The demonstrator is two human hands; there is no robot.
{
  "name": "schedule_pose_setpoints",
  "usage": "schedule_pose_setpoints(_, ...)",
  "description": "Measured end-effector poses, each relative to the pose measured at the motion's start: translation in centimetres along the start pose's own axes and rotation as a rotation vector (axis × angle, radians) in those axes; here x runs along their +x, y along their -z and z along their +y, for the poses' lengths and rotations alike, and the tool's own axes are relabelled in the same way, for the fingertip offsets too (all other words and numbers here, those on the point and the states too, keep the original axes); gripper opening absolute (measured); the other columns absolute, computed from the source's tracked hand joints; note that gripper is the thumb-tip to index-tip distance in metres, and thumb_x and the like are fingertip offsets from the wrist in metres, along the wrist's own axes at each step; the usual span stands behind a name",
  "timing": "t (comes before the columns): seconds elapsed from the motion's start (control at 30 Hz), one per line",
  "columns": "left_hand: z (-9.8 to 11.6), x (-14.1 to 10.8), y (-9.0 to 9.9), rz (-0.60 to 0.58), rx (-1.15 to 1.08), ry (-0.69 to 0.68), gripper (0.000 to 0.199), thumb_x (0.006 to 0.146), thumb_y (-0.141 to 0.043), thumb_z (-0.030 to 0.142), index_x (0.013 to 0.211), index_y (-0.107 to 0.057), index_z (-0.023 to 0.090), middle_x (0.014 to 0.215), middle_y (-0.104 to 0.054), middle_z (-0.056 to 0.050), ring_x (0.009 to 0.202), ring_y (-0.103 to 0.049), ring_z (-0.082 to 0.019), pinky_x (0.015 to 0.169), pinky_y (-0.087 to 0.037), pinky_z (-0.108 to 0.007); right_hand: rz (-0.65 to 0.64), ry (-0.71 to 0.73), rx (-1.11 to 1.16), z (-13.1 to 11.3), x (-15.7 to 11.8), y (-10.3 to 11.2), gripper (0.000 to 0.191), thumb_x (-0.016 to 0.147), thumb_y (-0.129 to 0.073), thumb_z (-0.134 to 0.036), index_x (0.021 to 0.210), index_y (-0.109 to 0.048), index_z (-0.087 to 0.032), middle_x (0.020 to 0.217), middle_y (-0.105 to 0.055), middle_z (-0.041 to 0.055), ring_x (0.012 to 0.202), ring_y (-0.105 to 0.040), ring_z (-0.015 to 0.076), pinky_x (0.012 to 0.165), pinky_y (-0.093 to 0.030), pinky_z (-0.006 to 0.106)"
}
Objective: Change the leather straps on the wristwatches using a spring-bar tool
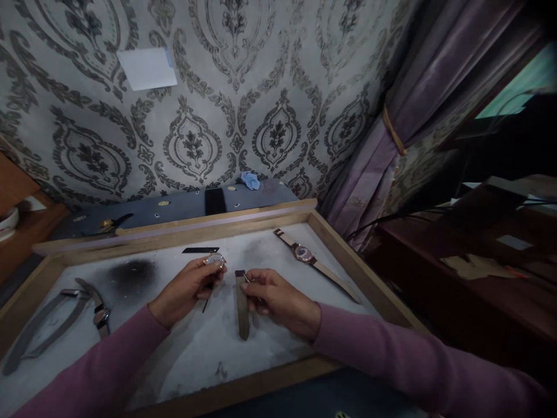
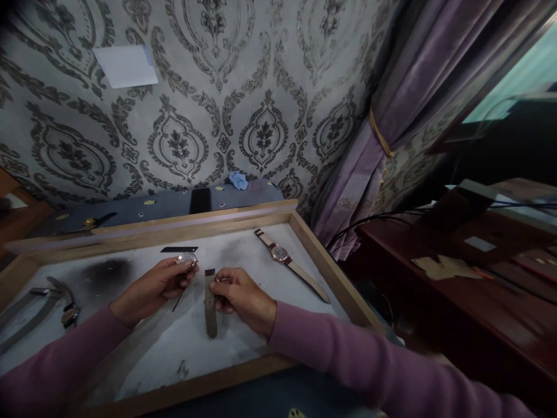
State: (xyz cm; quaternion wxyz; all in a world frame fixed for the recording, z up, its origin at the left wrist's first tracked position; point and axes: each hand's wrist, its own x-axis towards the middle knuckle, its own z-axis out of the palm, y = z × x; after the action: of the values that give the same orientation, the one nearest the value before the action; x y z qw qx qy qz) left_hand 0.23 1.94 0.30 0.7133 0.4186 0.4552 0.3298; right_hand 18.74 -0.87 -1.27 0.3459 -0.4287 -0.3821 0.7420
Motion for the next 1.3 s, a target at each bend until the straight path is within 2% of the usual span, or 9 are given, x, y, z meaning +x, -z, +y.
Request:
schedule_pose_setpoints(0.1,0.2,-0.2,-0.1,0.014,-0.03,0.02,0.033,0.068,-0.077,0.039,0.08,-0.059,0.014,0.08,-0.061,-0.004,0.068,-0.054,-0.011,0.04,-0.02,-0.015,0.017,0.0,0.053,0.4,0.4,-0.1,0.017,0.068,-0.069,-0.021,0.066,-0.054,-0.015,0.05,-0.056,-0.0042,0.042,-0.046,0.0053,0.038,-0.021,0.019)
schedule_pose_setpoints(0.2,0.4,-0.6,-0.3,-0.011,-0.024,0.049,0.034,0.068,-0.077,0.04,0.084,-0.061,0.014,0.086,-0.063,-0.006,0.081,-0.057,-0.016,0.044,-0.028,-0.015,0.047,0.022,0.106,0.7,0.7,-0.1,0.019,0.067,-0.072,-0.022,0.066,-0.055,-0.014,0.054,-0.059,-0.003,0.045,-0.051,0.0054,0.041,-0.028,0.018)
schedule_pose_setpoints(0.37,0.3,-0.9,-0.9,-0.085,0.045,0.037,0.032,0.071,-0.074,0.042,0.079,-0.063,0.013,0.075,-0.057,-0.001,0.061,-0.046,-0.009,0.046,-0.03,-0.018,0.063,0.067,0.188,1.0,1.0,-0.3,0.029,0.062,-0.079,-0.029,0.065,-0.055,-0.014,0.059,-0.062,-0.0016,0.051,-0.059,0.0081,0.049,-0.039,0.02)
schedule_pose_setpoints(0.5,-0.1,-0.9,-1.1,-0.088,0.051,0.045,0.033,0.072,-0.073,0.044,0.08,-0.063,0.013,0.071,-0.056,0.0,0.058,-0.044,-0.008,0.047,-0.028,-0.019,0.091,0.069,0.216,1.0,1.0,-0.5,0.033,0.058,-0.082,-0.032,0.065,-0.054,-0.015,0.058,-0.065,-0.0006,0.052,-0.061,0.0094,0.051,-0.042,0.02)
schedule_pose_setpoints(0.73,-0.5,-0.5,-0.9,-0.129,0.073,0.036,0.034,0.076,-0.07,0.044,0.083,-0.064,0.011,0.07,-0.062,-0.004,0.059,-0.05,-0.01,0.047,-0.028,-0.02,0.127,0.071,0.201,1.3,1.2,-0.6,0.036,0.057,-0.082,-0.031,0.063,-0.05,-0.016,0.052,-0.063,-0.0016,0.047,-0.059,0.0091,0.045,-0.039,0.019)
schedule_pose_setpoints(0.9,-0.5,-0.4,-1.0,-0.161,0.064,0.034,0.03,0.078,-0.067,0.041,0.083,-0.063,0.012,0.068,-0.062,-0.005,0.062,-0.055,-0.013,0.045,-0.028,-0.019,0.14,0.09,0.161,1.2,1.1,-0.6,0.036,0.058,-0.081,-0.031,0.059,-0.048,-0.017,0.047,-0.057,-0.0047,0.04,-0.048,0.0054,0.037,-0.026,0.018)
schedule_pose_setpoints(1.0,-0.5,-0.5,-1.1,-0.188,0.062,0.034,0.031,0.08,-0.065,0.042,0.085,-0.064,0.011,0.068,-0.065,-0.006,0.062,-0.057,-0.013,0.046,-0.031,-0.018,0.142,0.084,0.141,1.0,1.0,-0.7,0.035,0.057,-0.08,-0.032,0.06,-0.048,-0.017,0.046,-0.056,-0.0047,0.04,-0.045,0.0046,0.037,-0.021,0.018)
schedule_pose_setpoints(1.2,-0.4,-0.4,-1.0,-0.17,0.044,0.054,0.031,0.078,-0.069,0.039,0.088,-0.065,0.01,0.074,-0.069,-0.01,0.065,-0.061,-0.013,0.048,-0.042,-0.016,0.133,0.053,0.105,0.6,0.7,-1.0,0.03,0.063,-0.074,-0.032,0.064,-0.048,-0.017,0.054,-0.063,0.0007,0.043,-0.046,0.0053,0.038,-0.019,0.018)
schedule_pose_setpoints(1.3,-0.4,-0.4,-0.7,-0.145,0.03,0.057,0.033,0.075,-0.072,0.04,0.087,-0.066,0.009,0.076,-0.069,-0.009,0.066,-0.063,-0.014,0.052,-0.048,-0.018,0.155,0.042,0.077,0.3,0.3,-1.2,0.026,0.066,-0.071,-0.03,0.066,-0.048,-0.017,0.051,-0.057,-0.0031,0.042,-0.041,0.0047,0.039,-0.018,0.018)
